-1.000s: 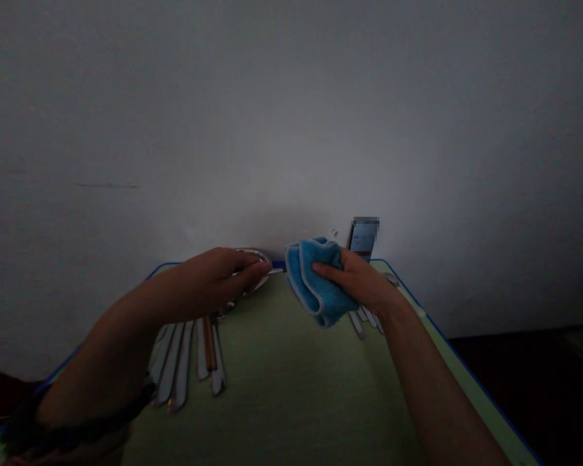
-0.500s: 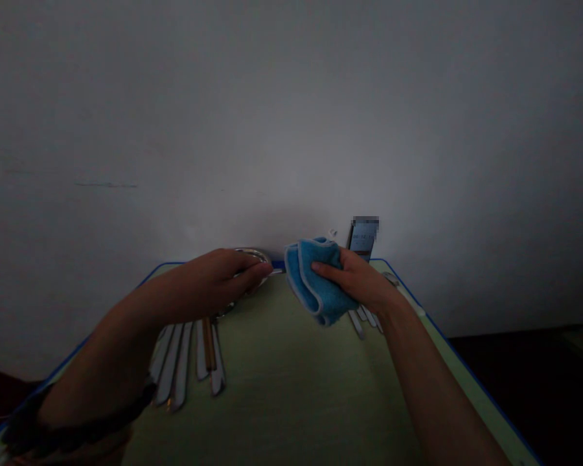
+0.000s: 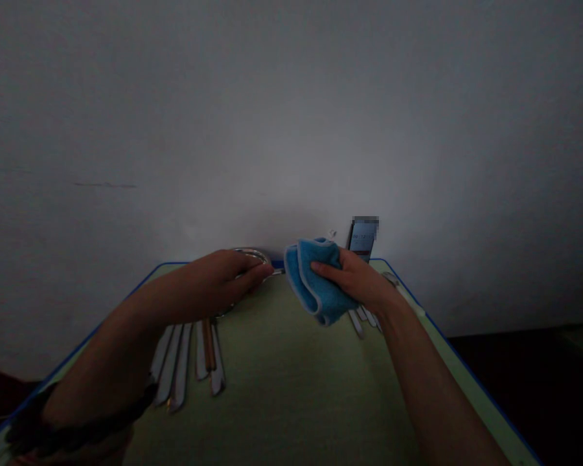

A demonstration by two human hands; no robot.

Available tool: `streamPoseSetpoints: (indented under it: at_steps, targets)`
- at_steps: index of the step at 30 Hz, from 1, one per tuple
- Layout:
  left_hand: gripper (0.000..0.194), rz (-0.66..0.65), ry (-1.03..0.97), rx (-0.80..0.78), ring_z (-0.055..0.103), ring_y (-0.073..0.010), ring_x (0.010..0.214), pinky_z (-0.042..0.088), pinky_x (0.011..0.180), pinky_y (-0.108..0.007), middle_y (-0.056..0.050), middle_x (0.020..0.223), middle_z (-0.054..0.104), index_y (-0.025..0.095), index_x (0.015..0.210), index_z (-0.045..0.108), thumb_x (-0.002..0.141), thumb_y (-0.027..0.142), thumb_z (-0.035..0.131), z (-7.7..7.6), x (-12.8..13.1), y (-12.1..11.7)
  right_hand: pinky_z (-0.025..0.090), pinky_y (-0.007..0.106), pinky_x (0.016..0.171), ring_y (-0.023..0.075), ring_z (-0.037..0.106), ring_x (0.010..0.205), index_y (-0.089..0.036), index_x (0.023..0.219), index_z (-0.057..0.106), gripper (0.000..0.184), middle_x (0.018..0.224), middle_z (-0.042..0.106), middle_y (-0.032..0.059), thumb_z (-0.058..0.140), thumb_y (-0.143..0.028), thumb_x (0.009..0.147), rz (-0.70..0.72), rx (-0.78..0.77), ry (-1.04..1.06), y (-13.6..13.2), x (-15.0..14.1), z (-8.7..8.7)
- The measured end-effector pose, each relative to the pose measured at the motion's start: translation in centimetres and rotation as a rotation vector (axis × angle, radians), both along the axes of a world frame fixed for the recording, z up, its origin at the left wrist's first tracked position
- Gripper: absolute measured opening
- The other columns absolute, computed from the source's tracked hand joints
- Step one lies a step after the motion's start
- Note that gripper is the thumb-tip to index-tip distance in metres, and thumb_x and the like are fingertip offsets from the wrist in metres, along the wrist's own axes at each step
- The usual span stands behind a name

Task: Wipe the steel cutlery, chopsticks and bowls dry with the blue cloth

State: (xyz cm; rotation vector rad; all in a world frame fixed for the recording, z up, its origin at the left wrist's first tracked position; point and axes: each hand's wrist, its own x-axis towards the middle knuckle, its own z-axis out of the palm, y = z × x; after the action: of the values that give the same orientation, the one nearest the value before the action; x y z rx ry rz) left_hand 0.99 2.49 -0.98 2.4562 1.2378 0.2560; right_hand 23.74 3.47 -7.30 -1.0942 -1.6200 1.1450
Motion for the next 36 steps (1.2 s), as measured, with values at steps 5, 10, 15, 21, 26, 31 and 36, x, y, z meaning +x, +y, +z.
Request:
streamPoseSetpoints:
  at_steps: [5,10,15,21,26,31,36]
  targets:
    - [0.038,-0.012,0.000,0.009,0.050,-0.0121,0.054,0.039,0.052,-0.022,0.002,0.055,0.054,0.019,0.065,0.052,0.089,0.043,0.034,-0.1,0.0,0.0,0.049,0.038,0.084,0.0175,0.062,0.084,-0.024,0.100,0.060,0.032,0.097,0.068,0.0017,0.063,-0.043,0.074,-0.001,0.017,-0.011,-0.1,0.0,0.1]
    - [0.039,-0.015,-0.003,-0.002,0.050,-0.0119,0.054,0.039,0.053,-0.022,0.002,0.056,0.054,0.019,0.065,0.052,0.090,0.043,0.034,-0.1,0.0,0.1,0.049,0.037,0.084,0.0173,0.062,0.084,-0.024,0.099,0.060,0.031,0.097,0.068,0.0018,0.063,-0.042,0.075,-0.013,0.001,-0.019,-0.1,0.0,0.2]
    - [0.039,-0.010,-0.003,0.005,0.050,-0.0121,0.055,0.039,0.054,-0.022,0.002,0.057,0.054,0.019,0.066,0.053,0.089,0.044,0.035,-0.2,-0.1,0.1,0.050,0.037,0.083,0.0173,0.062,0.084,-0.022,0.100,0.060,0.033,0.097,0.068,0.0024,0.063,-0.044,0.075,-0.003,0.002,-0.023,-0.1,0.0,0.1]
    - [0.039,-0.006,0.014,0.012,0.050,-0.0121,0.054,0.038,0.053,-0.022,0.002,0.055,0.053,0.019,0.065,0.052,0.089,0.044,0.035,-0.2,0.0,0.1,0.051,0.033,0.078,0.0166,0.062,0.083,-0.023,0.100,0.061,0.034,0.097,0.068,0.0026,0.063,-0.045,0.074,0.001,-0.001,-0.029,-0.1,0.0,0.0]
    - [0.039,-0.025,0.004,0.008,0.051,-0.0126,0.055,0.038,0.053,-0.022,0.002,0.054,0.054,0.019,0.063,0.051,0.088,0.044,0.035,0.0,0.2,-0.1,0.050,0.029,0.068,0.0152,0.061,0.073,-0.020,0.094,0.063,0.033,0.088,0.069,0.0023,0.058,-0.048,0.076,0.023,-0.035,0.026,0.3,0.1,-0.3]
    - [0.039,-0.021,-0.015,0.063,0.047,-0.0115,0.052,0.036,0.051,-0.022,0.003,0.054,0.050,0.019,0.062,0.049,0.089,0.041,0.031,0.1,0.1,0.0,0.047,0.028,0.062,0.0159,0.058,0.066,-0.017,0.075,0.062,0.044,0.069,0.064,0.0030,0.048,-0.058,0.077,-0.276,0.055,0.033,0.7,-1.4,-0.6]
    - [0.041,0.030,-0.003,0.140,0.046,-0.0117,0.049,0.035,0.052,-0.023,0.002,0.052,0.049,0.018,0.062,0.049,0.090,0.039,0.028,-0.1,0.5,0.0,0.049,0.030,0.069,0.0197,0.061,0.082,-0.018,0.085,0.060,0.047,0.081,0.066,0.0066,0.040,-0.060,0.080,-0.610,0.034,0.238,1.0,-4.6,-2.0]
